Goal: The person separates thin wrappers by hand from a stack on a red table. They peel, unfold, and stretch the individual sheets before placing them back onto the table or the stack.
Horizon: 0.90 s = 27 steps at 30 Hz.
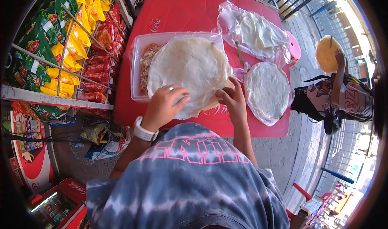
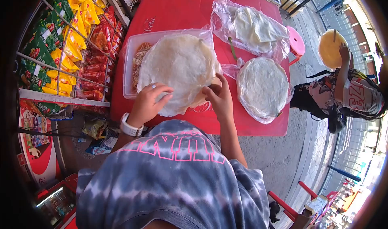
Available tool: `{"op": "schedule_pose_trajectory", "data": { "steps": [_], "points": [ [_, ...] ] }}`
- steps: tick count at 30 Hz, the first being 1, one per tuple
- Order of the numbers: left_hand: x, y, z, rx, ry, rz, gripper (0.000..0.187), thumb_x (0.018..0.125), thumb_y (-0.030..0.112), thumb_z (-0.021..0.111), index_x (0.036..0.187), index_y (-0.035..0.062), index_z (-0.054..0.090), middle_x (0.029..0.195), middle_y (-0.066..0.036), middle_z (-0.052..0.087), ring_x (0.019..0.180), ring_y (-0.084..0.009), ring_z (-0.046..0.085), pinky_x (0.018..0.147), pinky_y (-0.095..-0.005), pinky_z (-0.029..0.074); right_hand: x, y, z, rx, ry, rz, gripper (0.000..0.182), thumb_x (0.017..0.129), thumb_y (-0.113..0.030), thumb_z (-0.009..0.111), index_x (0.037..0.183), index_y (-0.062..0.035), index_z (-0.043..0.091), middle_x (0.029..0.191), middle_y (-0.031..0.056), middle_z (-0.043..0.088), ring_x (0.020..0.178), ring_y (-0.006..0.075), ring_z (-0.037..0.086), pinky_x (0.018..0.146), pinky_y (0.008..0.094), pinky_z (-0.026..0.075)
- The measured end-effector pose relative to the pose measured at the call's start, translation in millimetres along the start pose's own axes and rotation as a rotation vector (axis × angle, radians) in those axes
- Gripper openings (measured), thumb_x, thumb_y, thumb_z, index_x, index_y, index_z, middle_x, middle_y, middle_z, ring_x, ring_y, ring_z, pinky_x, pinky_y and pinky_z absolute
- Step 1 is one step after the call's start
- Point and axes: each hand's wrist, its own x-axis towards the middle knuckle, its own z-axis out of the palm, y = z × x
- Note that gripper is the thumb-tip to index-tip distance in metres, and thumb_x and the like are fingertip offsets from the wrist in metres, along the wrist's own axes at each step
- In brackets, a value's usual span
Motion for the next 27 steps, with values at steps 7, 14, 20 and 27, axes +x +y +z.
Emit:
{"op": "schedule_pose_trajectory", "data": {
  "steps": [7,14,20,27],
  "points": [
    [36.1,3.6,62.0,-0.037,-0.096,-0.104,0.019,0.073,0.017,0.062,0.086,0.0031,0.058,0.075,-0.009,0.06,0.064,-0.019,0.059,0.058,-0.0284,0.045,-2.0,7.1,7.4,0.132,0.035,-0.076,0.042,0.079,-0.008,0.055,0.115,-0.0019,0.035,0.09,0.0104,0.055,0.077,0.0128,0.057,0.06,0.022,0.046],
    [36.7,-5.4,57.9,-0.345,-0.103,-0.216,0.02,0.074,0.017,0.062,0.086,0.0016,0.058,0.075,-0.009,0.061,0.064,-0.0187,0.06,0.058,-0.0285,0.046,-3.3,-0.9,19.1,0.345,0.095,0.072,0.03,0.082,-0.01,0.053,0.107,0.0001,0.04,0.088,0.0084,0.055,0.076,0.0142,0.058,0.061,0.0221,0.049],
    [35.2,-8.5,51.6,-0.446,-0.136,-0.257,0.019,0.079,0.016,0.059,0.093,0.0027,0.057,0.077,-0.002,0.059,0.069,-0.008,0.055,0.059,-0.0229,0.044,10.9,9.4,12.7,0.515,-0.012,0.153,0.015,0.081,-0.009,0.054,0.094,-0.0016,0.05,0.082,0.0057,0.057,0.077,0.0157,0.059,0.064,0.0233,0.05],
    [27.1,-19.2,48.3,-0.639,-0.075,-0.409,0.02,0.085,0.018,0.05,0.096,0.0027,0.057,0.079,-0.001,0.058,0.072,-0.0066,0.054,0.063,-0.0213,0.045,5.2,-4.5,23.9,0.567,0.005,0.129,0.012,0.081,-0.008,0.055,0.092,-0.0038,0.052,0.083,0.0051,0.058,0.077,0.0152,0.059,0.066,0.0252,0.049]
  ]
}}
